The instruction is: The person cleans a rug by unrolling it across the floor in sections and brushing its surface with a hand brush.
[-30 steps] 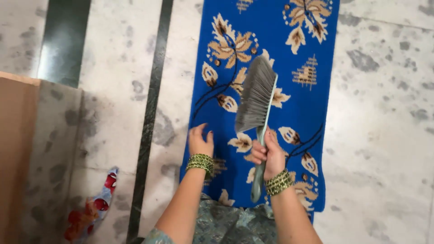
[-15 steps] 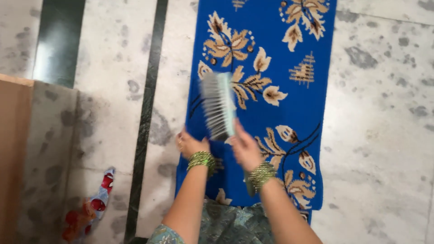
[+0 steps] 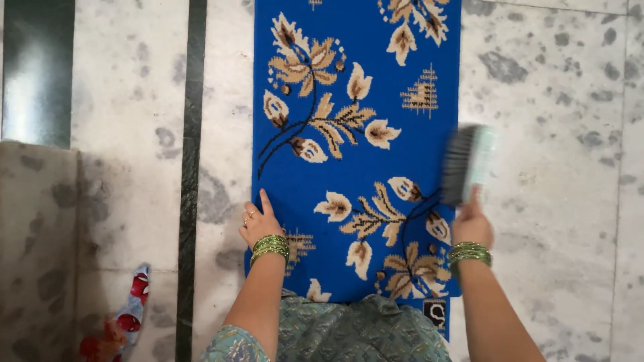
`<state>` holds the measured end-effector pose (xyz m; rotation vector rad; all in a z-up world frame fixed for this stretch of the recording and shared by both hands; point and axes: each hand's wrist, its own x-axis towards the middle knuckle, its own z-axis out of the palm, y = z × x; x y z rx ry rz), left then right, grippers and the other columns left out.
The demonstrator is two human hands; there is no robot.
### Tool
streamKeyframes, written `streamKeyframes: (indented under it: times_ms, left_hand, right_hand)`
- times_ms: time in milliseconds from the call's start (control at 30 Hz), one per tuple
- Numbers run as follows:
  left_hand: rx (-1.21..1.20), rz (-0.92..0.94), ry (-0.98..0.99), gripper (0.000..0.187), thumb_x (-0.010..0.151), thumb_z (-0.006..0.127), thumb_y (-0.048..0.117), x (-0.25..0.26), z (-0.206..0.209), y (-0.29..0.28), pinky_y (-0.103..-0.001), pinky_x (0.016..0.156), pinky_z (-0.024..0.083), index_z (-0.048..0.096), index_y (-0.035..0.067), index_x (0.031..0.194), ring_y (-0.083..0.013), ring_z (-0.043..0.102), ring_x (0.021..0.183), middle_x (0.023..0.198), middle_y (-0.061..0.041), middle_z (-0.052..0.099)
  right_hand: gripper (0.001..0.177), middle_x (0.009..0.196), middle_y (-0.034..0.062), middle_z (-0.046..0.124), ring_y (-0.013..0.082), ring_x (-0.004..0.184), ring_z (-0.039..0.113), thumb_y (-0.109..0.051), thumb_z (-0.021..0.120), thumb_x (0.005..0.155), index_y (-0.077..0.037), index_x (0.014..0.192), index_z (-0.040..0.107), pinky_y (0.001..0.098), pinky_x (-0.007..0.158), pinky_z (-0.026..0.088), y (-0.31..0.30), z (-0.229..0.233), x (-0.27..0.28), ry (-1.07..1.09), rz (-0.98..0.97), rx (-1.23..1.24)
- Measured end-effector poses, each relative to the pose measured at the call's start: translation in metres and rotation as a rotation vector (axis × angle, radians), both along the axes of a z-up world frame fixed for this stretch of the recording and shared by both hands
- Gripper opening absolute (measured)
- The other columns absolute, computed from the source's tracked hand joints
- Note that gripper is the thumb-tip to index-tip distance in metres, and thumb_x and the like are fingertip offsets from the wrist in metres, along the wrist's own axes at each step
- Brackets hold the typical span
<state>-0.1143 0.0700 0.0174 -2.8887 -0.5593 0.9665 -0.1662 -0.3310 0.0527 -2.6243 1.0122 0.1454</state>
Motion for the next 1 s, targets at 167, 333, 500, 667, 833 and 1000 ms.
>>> streamKeyframes:
  times_ms: [167, 333, 500, 667, 833, 1000]
  left_hand:
    - [0.149, -0.077, -0.153, 0.084, 0.096, 0.062, 0.018, -0.006, -0.048, -0.001, -0.04, 0.091, 0.049, 0.016, 0.021, 0.166, -0.0244, 0.055, 0.118, 0.144, -0.015, 0.045]
    - [0.091, -0.021, -0.169, 0.066, 0.098, 0.054, 0.018, -0.009, -0.069, 0.011, -0.04, 0.087, 0.052, 0.03, 0.014, 0.159, -0.0243, 0.055, 0.118, 0.138, -0.01, 0.048]
    - [0.171, -0.106, -0.16, 0.061, 0.104, 0.056, 0.015, -0.005, -0.066, 0.006, -0.037, 0.091, 0.052, 0.033, 0.008, 0.16, -0.0231, 0.057, 0.118, 0.136, -0.01, 0.05]
    - [0.084, -0.089, 0.008, 0.084, 0.089, 0.068, 0.019, 0.006, -0.034, 0.005, -0.035, 0.095, 0.048, 0.024, 0.004, 0.159, -0.0237, 0.051, 0.123, 0.138, -0.013, 0.044]
    - [0.027, -0.05, 0.067, 0.102, 0.081, 0.081, 0.027, 0.006, -0.031, 0.005, -0.036, 0.1, 0.044, 0.021, 0.005, 0.16, -0.0245, 0.047, 0.128, 0.142, -0.012, 0.041]
    - [0.043, -0.034, 0.023, 0.109, 0.077, 0.087, 0.036, 0.004, -0.022, 0.009, -0.039, 0.103, 0.042, 0.022, 0.016, 0.162, -0.0238, 0.047, 0.129, 0.144, -0.009, 0.04]
  right_hand:
    - [0.031, 0.097, 0.0143, 0.076, 0.0249, 0.07, 0.068, -0.016, 0.058, 0.097, -0.023, 0.124, 0.072, 0.04, 0.062, 0.056, 0.078, -0.012, 0.003, -0.255, 0.242, -0.063]
    - [0.053, 0.091, 0.0199, 0.068, 0.0341, 0.066, 0.069, -0.027, 0.048, 0.099, -0.041, 0.15, 0.05, 0.0443, 0.06, 0.058, 0.251, 0.01, 0.0, 0.295, 0.776, 0.373]
    - [0.026, 0.091, 0.0145, 0.074, 0.0289, 0.077, 0.076, -0.033, 0.051, 0.103, -0.02, 0.115, 0.07, 0.0442, 0.066, 0.061, 0.099, -0.011, 0.01, 0.505, 0.367, 0.188]
    - [0.052, 0.086, 0.0236, 0.072, 0.039, 0.076, 0.07, -0.026, 0.054, 0.105, -0.034, 0.156, 0.047, 0.0496, 0.07, 0.055, -0.013, 0.009, -0.005, 0.032, -0.016, -0.031]
    - [0.037, 0.084, 0.0113, 0.077, 0.0251, 0.064, 0.073, -0.025, 0.054, 0.089, -0.021, 0.123, 0.069, 0.0405, 0.053, 0.06, 0.127, 0.0, 0.017, -0.002, -0.141, 0.589]
    - [0.052, 0.088, 0.0218, 0.069, 0.0353, 0.071, 0.071, -0.027, 0.047, 0.098, -0.037, 0.148, 0.05, 0.0443, 0.06, 0.059, 0.249, 0.013, 0.007, 0.272, 0.706, 0.305]
